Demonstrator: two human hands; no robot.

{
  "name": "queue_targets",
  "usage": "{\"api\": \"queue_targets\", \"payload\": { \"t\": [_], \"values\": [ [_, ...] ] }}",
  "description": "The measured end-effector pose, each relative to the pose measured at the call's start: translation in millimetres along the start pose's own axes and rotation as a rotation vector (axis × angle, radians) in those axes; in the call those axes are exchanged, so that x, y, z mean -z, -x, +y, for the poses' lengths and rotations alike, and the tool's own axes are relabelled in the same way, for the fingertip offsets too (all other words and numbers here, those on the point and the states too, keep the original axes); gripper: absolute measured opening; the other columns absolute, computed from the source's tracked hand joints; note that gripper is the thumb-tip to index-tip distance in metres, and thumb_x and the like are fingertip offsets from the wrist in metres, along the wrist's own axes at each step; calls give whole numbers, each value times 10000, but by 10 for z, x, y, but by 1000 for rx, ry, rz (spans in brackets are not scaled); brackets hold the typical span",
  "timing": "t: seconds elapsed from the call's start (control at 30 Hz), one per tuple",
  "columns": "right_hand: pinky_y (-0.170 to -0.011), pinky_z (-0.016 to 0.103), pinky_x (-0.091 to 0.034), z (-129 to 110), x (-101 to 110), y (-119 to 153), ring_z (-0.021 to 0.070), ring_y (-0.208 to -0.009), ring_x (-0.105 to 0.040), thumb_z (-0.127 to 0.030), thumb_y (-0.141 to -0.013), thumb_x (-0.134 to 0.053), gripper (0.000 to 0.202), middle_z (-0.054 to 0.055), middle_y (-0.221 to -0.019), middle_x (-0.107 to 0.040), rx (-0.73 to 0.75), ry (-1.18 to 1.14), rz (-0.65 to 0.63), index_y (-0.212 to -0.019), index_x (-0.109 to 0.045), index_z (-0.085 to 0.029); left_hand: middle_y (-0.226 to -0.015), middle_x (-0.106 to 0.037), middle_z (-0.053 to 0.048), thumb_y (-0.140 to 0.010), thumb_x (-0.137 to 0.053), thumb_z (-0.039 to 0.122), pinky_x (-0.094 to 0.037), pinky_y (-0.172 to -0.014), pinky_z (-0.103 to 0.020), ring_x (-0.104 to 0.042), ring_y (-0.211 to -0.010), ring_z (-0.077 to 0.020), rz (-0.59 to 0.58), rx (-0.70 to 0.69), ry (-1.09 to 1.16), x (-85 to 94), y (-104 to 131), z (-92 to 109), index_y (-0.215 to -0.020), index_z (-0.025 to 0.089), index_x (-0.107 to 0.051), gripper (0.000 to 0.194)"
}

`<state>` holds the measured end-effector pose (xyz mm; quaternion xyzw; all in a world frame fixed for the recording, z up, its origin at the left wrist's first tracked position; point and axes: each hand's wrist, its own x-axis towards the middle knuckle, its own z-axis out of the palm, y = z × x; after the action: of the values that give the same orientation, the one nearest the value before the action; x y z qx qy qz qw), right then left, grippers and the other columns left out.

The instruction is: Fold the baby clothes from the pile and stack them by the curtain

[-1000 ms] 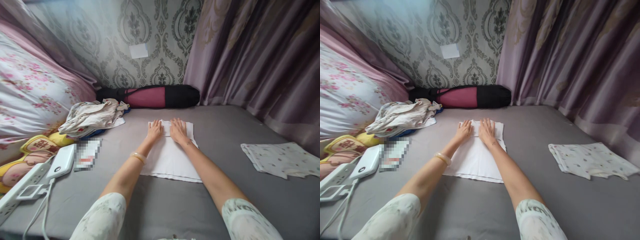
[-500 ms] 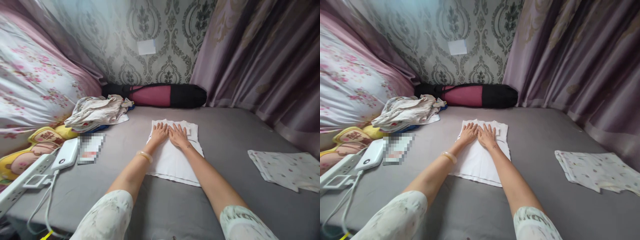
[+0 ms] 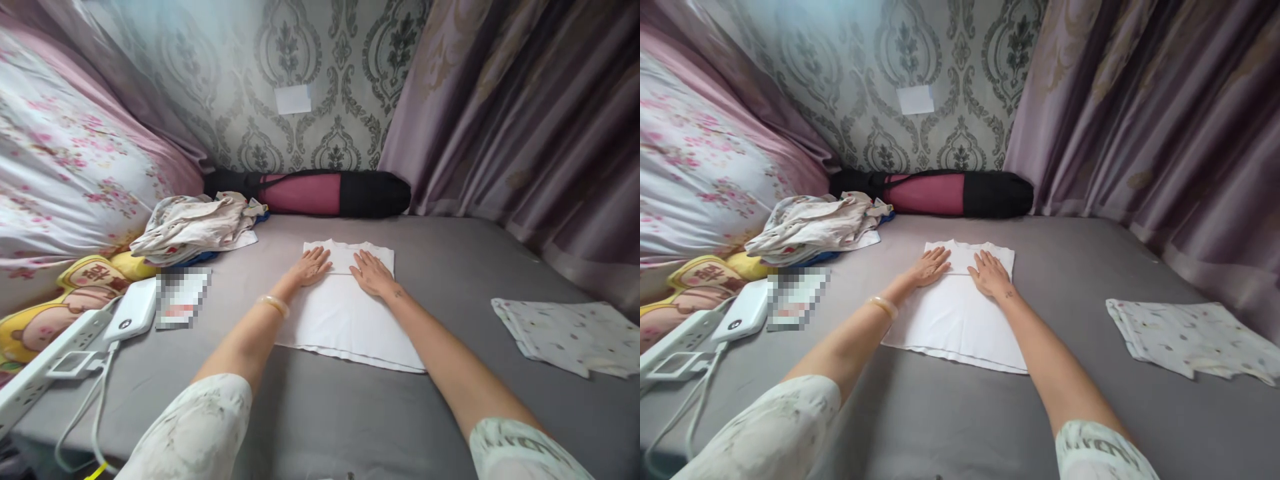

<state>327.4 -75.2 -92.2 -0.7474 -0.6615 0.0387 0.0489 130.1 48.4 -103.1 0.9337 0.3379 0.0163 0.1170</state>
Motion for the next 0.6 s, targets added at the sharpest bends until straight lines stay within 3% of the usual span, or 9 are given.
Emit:
{"api": "queue_targets", "payload": {
  "t": [0.13,0.4,0.5,0.6],
  "values": [
    [-1190,419,-112,111,22,36,223,-1474,-155,-421,-1006,-246,583,111,-1595,-224,64,-26,-4,-1510,-317,-137,-1615,-145,-99,-965,-132,572,-80,-1197,-379,-97,-1493,-210,-10,-17,-4,8,2,-24,-1539,164,-203,707],
    [-1198,405,-97,162,-71,19,199,-1475,-148,-411,-1009,-223,570,83,-1597,-226,49,-89,32,-1508,-329,-155,-1610,-172,-87,-955,-239,564,-73,-1202,-388,-108,-1491,-206,7,-5,80,6,-21,-43,-1522,179,-263,686],
    [-1198,413,-88,171,-54,5,198,-1478,-135,-408,-1008,-250,560,76,-1600,-219,41,-122,11,-1505,-336,-166,-1555,-342,-67,-958,-267,531,-186,-1186,-356,-268,-1450,-202,46,66,294,106,-32,-58,-1452,199,-414,613],
    [-1195,399,-124,205,12,-47,187,-1474,-159,-400,-1000,-306,533,67,-1591,-247,30,-237,-25,-1483,-378,-184,-1367,-582,-89,-957,-316,445,-392,-1059,-270,-530,-1265,-190,219,173,553,227,-27,-125,-1342,146,-540,536]
  ]
}}
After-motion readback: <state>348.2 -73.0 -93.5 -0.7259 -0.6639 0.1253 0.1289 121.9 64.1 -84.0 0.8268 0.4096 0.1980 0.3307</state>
